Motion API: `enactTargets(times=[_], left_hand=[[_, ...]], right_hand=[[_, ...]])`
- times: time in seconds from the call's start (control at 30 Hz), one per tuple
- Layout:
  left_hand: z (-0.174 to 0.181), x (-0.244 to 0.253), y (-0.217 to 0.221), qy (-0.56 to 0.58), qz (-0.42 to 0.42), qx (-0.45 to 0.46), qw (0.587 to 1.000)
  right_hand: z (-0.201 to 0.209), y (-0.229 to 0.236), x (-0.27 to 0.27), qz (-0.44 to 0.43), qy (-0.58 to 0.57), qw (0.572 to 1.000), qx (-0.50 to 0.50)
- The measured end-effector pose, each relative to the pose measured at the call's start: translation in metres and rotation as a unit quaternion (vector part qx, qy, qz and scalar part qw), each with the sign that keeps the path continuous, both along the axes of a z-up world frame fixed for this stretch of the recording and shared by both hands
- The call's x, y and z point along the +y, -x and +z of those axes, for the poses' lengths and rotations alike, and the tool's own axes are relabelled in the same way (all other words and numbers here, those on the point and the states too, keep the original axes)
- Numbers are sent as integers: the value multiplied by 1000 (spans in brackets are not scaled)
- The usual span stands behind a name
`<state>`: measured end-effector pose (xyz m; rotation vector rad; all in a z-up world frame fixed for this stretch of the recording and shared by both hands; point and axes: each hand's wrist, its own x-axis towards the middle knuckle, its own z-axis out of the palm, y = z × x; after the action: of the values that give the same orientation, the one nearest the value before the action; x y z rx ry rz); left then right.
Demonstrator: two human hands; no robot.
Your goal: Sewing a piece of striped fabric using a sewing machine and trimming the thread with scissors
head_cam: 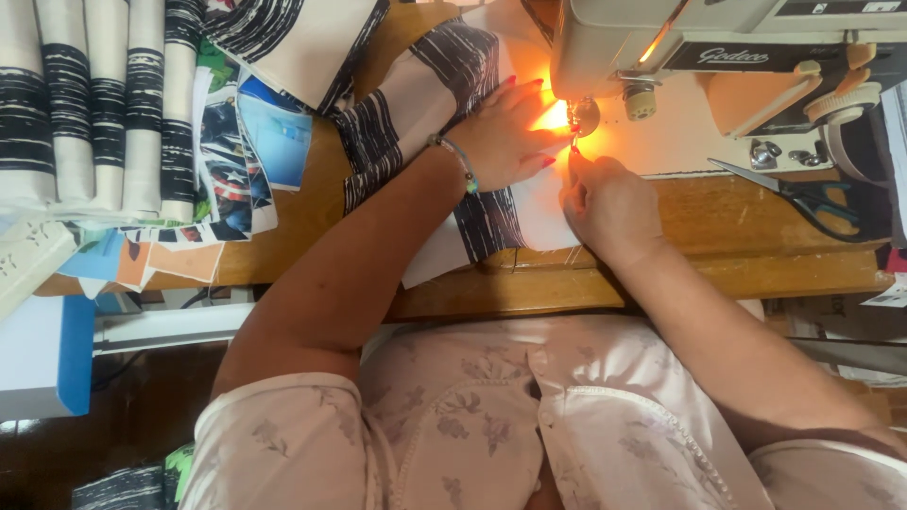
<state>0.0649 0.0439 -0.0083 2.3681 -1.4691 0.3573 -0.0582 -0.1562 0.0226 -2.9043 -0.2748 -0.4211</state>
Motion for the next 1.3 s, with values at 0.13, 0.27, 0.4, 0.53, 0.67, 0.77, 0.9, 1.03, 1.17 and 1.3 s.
enactTargets(times=[0.13,0.27,0.4,0.53,0.67,0.77,0.9,1.03,1.17,1.3], left_hand=[[24,-15,31,-7,81,-72,994],[-60,-35,15,91,132,-74,984],[-68,-33,10,128,149,-61,979],[34,-13,36,-39,119,204,971],[38,-9,31,-69,111,189,973],[38,-7,28,-78,103,189,973],[37,-1,22,-62,58,157,984],[24,-3,23,-55,64,19,996],[-39,-36,25,102,191,-64,974],[-55,-11,-19,76,241,-85,964]], right_hand=[[9,-2,5,-15,-20,999,35],[-19,-10,-8,-29,41,999,-1],[-8,-12,-3,-70,17,994,85],[3,-14,-4,-3,-2,998,56],[8,-15,-1,-26,2,995,93],[4,-15,-3,-12,16,998,55],[9,-18,0,-13,21,996,86],[21,-18,5,-23,12,990,137],[-2,-24,-5,-46,47,987,146],[-7,-20,-9,-31,37,993,111]])
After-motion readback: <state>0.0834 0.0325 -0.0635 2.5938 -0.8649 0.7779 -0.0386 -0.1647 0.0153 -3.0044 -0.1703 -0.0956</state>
